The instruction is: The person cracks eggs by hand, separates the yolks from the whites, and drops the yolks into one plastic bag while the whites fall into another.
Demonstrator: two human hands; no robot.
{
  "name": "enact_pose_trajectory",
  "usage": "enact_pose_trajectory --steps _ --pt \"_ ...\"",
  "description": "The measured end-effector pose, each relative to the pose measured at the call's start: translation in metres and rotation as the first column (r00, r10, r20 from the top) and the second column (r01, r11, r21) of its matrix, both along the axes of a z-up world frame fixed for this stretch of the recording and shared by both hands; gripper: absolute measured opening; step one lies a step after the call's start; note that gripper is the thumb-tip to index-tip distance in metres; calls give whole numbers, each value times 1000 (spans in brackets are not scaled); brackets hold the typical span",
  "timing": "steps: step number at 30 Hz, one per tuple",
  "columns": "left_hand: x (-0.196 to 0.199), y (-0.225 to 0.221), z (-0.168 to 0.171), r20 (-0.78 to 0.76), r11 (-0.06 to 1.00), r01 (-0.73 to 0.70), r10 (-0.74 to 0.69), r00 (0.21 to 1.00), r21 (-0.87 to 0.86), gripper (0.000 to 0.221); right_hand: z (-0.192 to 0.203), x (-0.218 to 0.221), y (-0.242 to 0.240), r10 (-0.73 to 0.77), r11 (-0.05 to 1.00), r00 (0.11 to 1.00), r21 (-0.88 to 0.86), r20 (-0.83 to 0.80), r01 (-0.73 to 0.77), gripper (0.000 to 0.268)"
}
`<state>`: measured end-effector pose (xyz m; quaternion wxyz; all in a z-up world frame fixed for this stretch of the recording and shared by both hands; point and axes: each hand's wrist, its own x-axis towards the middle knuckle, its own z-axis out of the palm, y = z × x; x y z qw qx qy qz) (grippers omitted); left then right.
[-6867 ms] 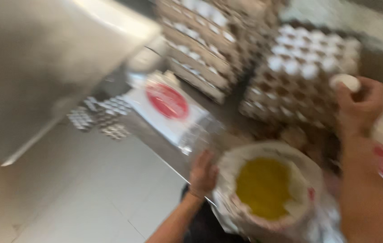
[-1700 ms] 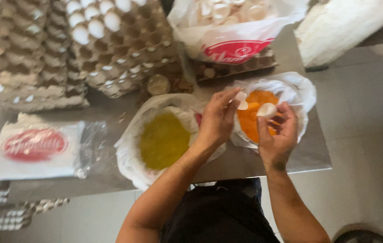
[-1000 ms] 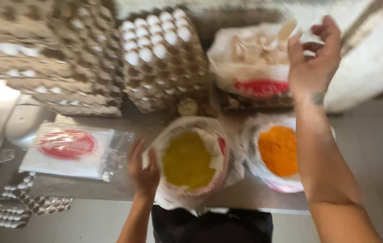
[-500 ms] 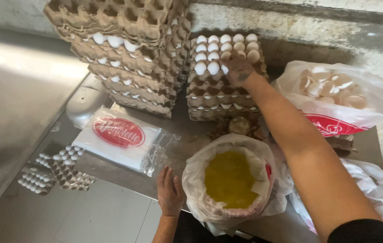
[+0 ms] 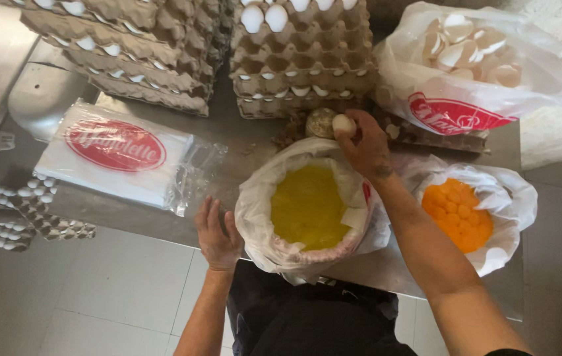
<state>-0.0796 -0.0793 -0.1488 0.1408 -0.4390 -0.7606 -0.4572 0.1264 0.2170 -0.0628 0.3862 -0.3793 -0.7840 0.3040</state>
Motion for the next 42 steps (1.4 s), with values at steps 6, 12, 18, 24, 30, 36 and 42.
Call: enact_pose_trajectory --steps 6,12,18,24,30,36,42 --pt "2 -1 0 11 1000 -8 8 1000 10 35 -3 -3 -13 -63 973 996 216 -67 76 41" --pt "1 1 6 5 997 6 -6 1000 74 34 -19 -3 -8 5 988 935 -140 -354 -58 39" --pt "27 26 89 69 960 98 -120 990 264 34 6 30 -35 -170 502 638 -623 -751 -600 33" --pt "66 88 162 560 796 556 -582 590 241 47 31 39 -80 -16 266 598 -580 -801 -770 36" --pt "79 102 164 635 714 652 -632 444 255 32 67 46 -116 289 745 808 -409 -513 -527 44" --pt "83 95 167 572 791 612 -514 639 27 32 56 39 -127 219 928 939 -240 -265 -285 39" --pt "90 94 166 352 811 586 -551 757 11 27 42 30 -131 132 910 937 -336 -324 -244 36"
